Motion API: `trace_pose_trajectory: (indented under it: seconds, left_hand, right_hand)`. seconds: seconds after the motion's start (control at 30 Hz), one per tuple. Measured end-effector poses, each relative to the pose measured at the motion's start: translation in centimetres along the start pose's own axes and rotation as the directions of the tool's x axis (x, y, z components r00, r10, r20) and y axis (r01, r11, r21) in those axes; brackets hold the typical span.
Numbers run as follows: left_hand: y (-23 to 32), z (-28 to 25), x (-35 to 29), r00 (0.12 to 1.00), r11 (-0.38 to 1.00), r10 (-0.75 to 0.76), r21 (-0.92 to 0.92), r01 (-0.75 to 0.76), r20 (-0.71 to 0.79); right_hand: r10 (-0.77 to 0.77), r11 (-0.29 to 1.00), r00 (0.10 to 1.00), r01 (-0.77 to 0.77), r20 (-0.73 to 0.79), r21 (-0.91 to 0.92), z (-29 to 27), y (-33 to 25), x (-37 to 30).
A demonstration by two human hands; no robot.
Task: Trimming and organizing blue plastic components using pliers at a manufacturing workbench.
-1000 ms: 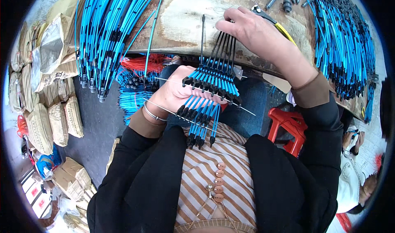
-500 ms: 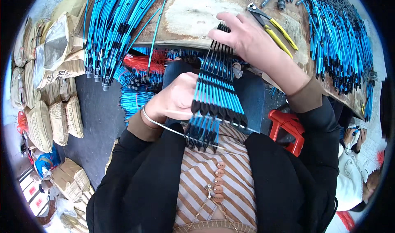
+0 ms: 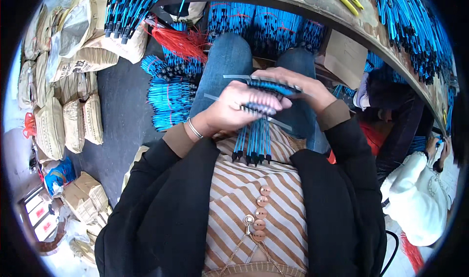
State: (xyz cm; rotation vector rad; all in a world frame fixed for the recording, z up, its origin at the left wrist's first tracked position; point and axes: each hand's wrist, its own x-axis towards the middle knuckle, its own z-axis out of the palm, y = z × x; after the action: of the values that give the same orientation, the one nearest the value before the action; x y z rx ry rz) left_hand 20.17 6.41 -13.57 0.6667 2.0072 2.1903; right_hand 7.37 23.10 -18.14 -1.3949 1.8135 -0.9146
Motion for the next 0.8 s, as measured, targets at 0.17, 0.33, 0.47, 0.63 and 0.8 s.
trace_pose_trajectory:
  seconds: [0.17,0.33,0.47,0.63,0.8]
  left_hand:
    - [-1.3,0.6,1.5,0.974,0.963,-0.143,-0.250,0.096,-0.178]
    - [-1.0,0.1,3.2,0.963,0.961,-0.177,-0.248,0.124,-0.202]
    - [-0.3,0.3,4.2,0.941,0.946,-0.256,-0.259,0.195,-0.224]
    - [1.1,0.2,4.8,0.889,0.909,-0.385,-0.265,0.320,-0.247]
    - [1.1,-1.2,3.3,0.911,0.916,-0.356,-0.272,0.296,-0.209]
  right_hand:
    - [0.185,0.980,0.980,-0.189,0.068,0.062,0.3,1.3,-0.9]
    - [-0.005,0.991,0.992,0.023,-0.129,0.133,-2.8,-1.5,-3.6]
    - [0.118,0.847,0.912,0.115,-0.394,0.520,-1.6,-4.6,-4.0]
    - [0.317,0.892,0.656,0.039,-0.685,0.450,2.6,-4.7,-0.7]
    - [0.258,0.951,0.447,0.037,-0.856,0.306,3.5,-5.4,0.8]
